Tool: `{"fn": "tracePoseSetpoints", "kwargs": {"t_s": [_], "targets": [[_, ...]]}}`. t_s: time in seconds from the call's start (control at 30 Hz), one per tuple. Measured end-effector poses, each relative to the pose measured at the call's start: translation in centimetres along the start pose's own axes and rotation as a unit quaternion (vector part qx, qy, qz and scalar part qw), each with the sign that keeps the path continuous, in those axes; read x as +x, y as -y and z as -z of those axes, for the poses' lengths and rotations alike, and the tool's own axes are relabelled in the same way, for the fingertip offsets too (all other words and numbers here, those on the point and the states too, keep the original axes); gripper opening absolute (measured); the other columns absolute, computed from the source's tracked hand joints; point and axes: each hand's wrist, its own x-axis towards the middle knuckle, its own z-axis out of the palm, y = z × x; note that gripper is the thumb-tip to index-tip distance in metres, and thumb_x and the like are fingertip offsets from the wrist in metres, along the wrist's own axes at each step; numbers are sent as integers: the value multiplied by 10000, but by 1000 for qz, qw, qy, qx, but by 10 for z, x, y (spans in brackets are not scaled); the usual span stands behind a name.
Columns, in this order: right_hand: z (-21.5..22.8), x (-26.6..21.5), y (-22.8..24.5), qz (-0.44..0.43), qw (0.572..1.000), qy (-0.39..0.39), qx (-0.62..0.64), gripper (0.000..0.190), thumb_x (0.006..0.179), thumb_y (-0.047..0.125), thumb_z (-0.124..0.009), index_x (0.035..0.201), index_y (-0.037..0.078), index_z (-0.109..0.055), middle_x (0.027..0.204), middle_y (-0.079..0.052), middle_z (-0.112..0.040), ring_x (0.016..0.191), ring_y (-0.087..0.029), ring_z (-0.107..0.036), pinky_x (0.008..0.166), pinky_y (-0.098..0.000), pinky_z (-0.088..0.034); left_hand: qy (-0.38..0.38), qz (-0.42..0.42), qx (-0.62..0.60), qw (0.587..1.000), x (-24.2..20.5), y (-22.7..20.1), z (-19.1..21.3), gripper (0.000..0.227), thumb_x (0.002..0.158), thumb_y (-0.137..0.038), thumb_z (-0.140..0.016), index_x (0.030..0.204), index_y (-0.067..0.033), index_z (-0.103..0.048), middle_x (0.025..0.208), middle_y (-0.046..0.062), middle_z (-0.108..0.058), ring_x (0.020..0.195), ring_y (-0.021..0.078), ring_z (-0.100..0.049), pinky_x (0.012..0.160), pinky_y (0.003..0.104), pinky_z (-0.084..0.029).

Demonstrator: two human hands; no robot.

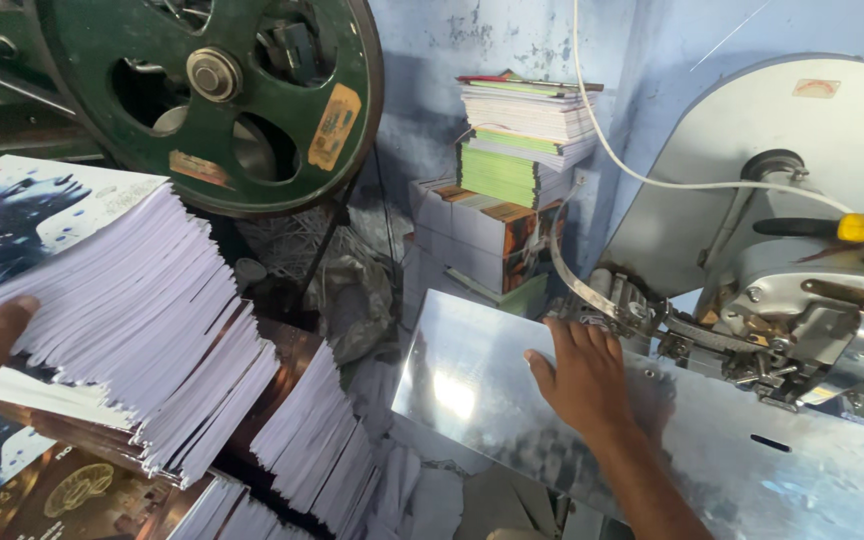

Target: The person repeatedly picks up a book from a stack, places it on a binding machine, and operates the machine to bind the book. The person then places the bound book onto a separate stack. This process is repeated multiple times throughout the video.

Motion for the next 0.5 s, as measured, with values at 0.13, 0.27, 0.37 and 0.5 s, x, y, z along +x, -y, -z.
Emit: {"fn": "tracePoseSetpoints", "kwargs": {"t_s": [0.13,0.27,0.37,0.5], "targets": [[0,0,1,-1,1000,1,-13,553,871,432,-687,1278,62,-626,1114,-115,-670,1105,-321,-574,1034,-470,-393,-98,-100,101,985,-10,1,1,582,1036,-262,-608,1407,170,-487,830,355,-711,682,373,-767,678,415,-652],[0,0,1,-3,1000,0,-14,545,874,429,-684,1277,65,-627,1113,-120,-669,1103,-318,-578,1021,-467,-397,-95,-102,75,987,-27,-23,2,521,1025,-250,-650,1348,146,-550,878,341,-720,699,357,-771,696,414,-615],[0,0,2,6,1000,-13,-11,540,880,428,-683,1273,63,-626,1117,-117,-672,1103,-319,-579,1022,-465,-400,-118,-96,54,987,-44,-48,0,508,1012,-169,-679,1424,95,-543,911,320,-710,705,356,-756,673,420,-616],[0,-1,3,5,1000,-9,-27,547,881,436,-673,1276,61,-619,1132,-114,-670,1104,-317,-577,1022,-459,-395,-171,-161,89,968,-71,-82,-4,399,1052,-30,-574,1442,57,-570,963,301,-670,798,332,-723,668,390,-615]]}}
